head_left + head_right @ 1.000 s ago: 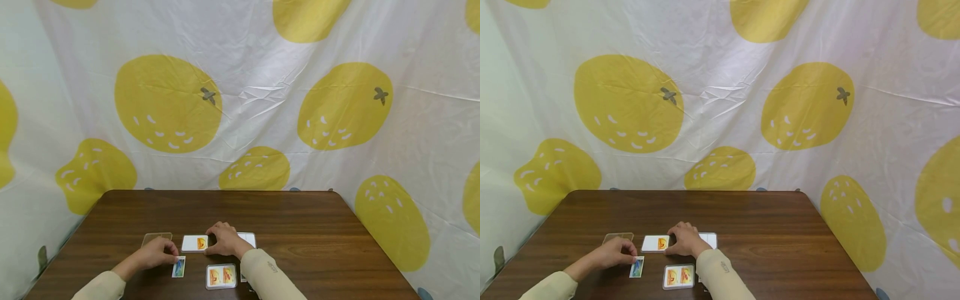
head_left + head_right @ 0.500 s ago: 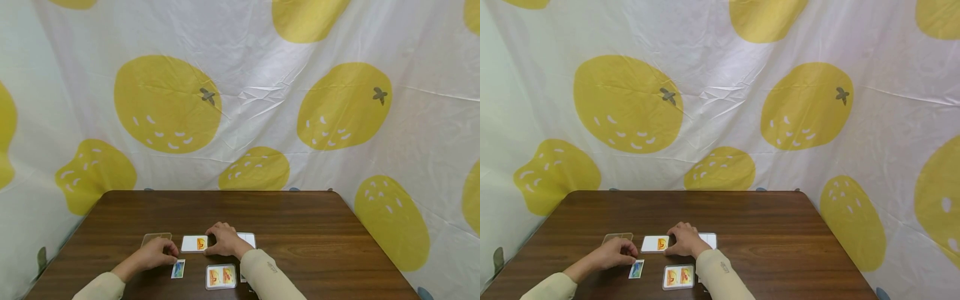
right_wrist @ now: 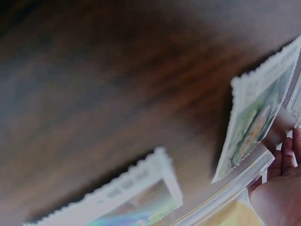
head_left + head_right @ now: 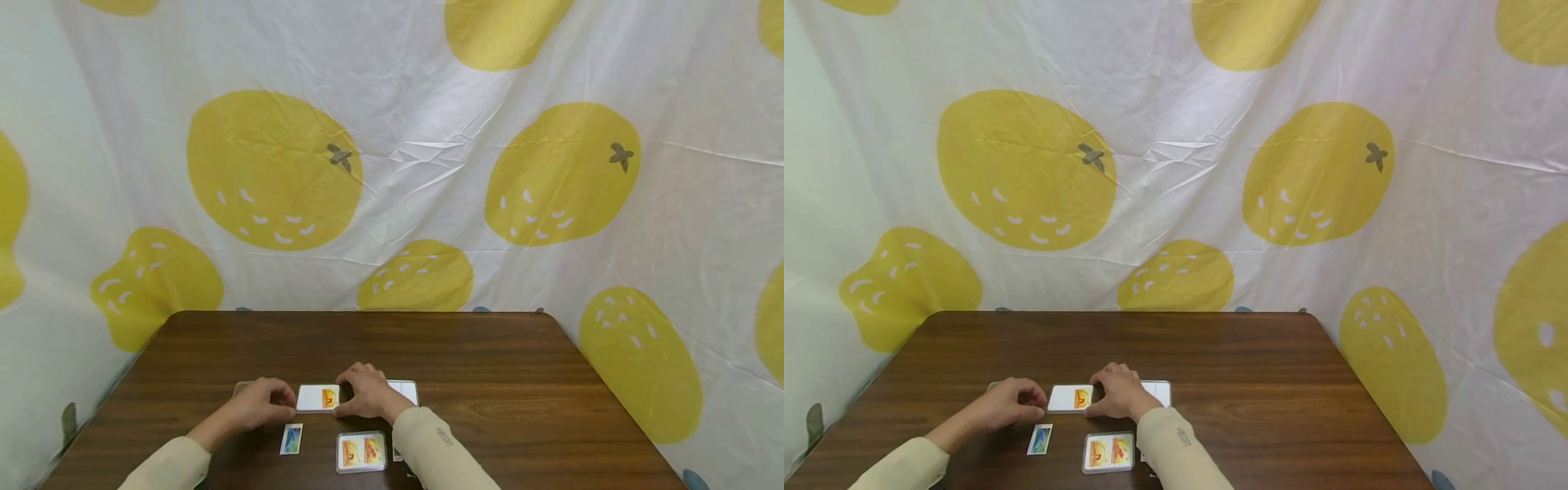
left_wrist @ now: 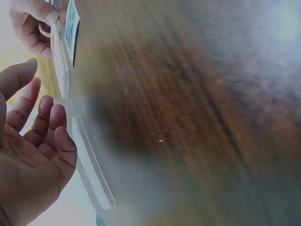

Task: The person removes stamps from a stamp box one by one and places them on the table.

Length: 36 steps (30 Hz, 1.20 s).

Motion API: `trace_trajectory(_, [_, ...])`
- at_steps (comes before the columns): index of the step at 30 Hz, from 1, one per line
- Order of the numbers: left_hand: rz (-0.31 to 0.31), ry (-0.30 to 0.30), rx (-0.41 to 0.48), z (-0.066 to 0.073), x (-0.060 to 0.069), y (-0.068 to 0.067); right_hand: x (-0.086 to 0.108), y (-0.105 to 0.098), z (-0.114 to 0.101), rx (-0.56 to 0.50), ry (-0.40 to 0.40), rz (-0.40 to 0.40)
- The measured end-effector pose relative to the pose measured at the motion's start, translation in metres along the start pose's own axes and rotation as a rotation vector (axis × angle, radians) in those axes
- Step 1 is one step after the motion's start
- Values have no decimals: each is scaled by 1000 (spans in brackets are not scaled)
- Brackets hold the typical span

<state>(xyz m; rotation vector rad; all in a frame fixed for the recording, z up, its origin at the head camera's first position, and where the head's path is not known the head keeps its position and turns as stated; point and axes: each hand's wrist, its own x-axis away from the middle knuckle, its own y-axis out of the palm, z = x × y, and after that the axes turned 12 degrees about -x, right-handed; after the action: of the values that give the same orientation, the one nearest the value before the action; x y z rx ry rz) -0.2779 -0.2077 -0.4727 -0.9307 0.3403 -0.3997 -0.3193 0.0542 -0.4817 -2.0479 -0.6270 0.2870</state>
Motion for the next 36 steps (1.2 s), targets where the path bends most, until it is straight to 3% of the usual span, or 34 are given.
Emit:
trace_trajectory(7, [23, -65, -44, 1, -7, -2, 1, -1, -2, -8, 2, -2])
trace_trajectory(20, [77, -231, -23, 14, -26, -1, 1, -2, -3, -16, 3, 10])
trace_trajectory(29, [101, -252, -56, 11, -38, 3, -1, -2, -3, -21, -5, 9])
trace_trajectory(36, [109, -234, -78, 9, -46, 8, -1, -1, -2, -22, -14, 7])
